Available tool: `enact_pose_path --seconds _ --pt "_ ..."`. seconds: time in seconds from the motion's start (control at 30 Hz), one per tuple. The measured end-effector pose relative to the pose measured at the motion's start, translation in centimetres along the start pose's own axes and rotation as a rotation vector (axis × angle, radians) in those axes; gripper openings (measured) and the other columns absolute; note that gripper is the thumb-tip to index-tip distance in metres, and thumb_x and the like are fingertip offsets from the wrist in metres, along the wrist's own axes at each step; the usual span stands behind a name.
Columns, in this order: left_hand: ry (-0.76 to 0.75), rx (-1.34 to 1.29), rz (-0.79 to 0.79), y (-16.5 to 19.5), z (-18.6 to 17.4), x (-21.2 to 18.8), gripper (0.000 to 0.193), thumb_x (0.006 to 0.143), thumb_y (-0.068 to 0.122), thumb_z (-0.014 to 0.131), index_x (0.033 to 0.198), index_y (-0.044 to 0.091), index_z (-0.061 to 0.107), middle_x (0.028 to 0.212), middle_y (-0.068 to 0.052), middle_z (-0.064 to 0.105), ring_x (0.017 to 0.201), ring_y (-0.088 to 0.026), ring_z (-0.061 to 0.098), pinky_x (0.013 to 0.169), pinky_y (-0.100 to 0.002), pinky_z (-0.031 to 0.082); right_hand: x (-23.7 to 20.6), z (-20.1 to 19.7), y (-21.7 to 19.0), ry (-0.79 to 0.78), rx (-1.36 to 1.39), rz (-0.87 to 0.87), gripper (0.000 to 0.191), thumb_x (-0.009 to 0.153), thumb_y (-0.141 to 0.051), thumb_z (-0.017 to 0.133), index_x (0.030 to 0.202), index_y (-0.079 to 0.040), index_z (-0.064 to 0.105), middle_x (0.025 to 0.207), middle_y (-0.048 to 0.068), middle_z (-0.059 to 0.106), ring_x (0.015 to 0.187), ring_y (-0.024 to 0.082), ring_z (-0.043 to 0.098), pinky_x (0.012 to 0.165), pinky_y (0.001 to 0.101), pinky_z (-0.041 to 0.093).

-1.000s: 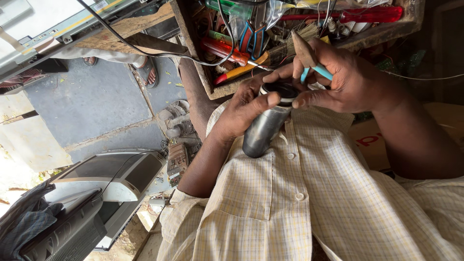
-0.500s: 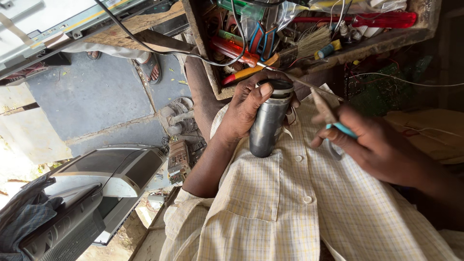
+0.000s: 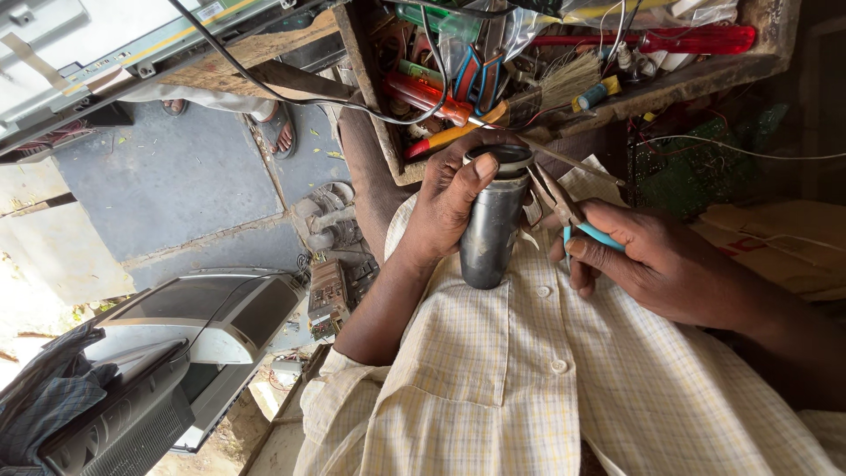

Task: The person uses a screwdriver to adjust a small component inside a cylindrical metal housing, then uses pliers to pull and secure wires attached to the component. The person continues to adjust the wires and the component throughout the clip.

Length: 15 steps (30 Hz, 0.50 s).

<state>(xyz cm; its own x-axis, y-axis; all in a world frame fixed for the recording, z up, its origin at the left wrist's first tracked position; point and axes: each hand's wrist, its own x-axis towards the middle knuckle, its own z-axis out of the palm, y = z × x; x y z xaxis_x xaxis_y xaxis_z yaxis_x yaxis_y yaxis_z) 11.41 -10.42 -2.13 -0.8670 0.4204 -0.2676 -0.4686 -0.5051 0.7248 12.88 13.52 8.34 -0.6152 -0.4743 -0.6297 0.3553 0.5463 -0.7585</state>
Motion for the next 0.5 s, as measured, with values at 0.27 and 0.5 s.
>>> enact_pose_path --seconds 0.27,0.5 --pt "0.026 0.071 0.033 -0.1 0.1 0.2 0.065 0.105 0.044 0.067 0.14 -0.009 0.055 0.115 -0.014 0.072 0.097 -0.017 0.072 0.085 -0.031 0.061 0.4 -0.2 -0.2 -0.016 0.051 0.087 0.029 0.099 -0.027 0.053 0.097 -0.003 0.068 0.061 0.005 0.066 0.058 0.012 0.065 0.057 0.0297 0.055" --pt "0.042 0.138 0.065 -0.2 -0.2 0.1 0.069 0.103 0.047 0.067 0.143 -0.009 0.055 0.121 -0.013 0.071 0.104 -0.015 0.07 0.093 -0.03 0.059 0.6 0.4 0.8 0.003 0.1 0.091 0.029 0.101 -0.027 0.052 0.1 -0.003 0.068 0.064 0.007 0.063 0.06 0.012 0.062 0.056 0.0302 0.053"
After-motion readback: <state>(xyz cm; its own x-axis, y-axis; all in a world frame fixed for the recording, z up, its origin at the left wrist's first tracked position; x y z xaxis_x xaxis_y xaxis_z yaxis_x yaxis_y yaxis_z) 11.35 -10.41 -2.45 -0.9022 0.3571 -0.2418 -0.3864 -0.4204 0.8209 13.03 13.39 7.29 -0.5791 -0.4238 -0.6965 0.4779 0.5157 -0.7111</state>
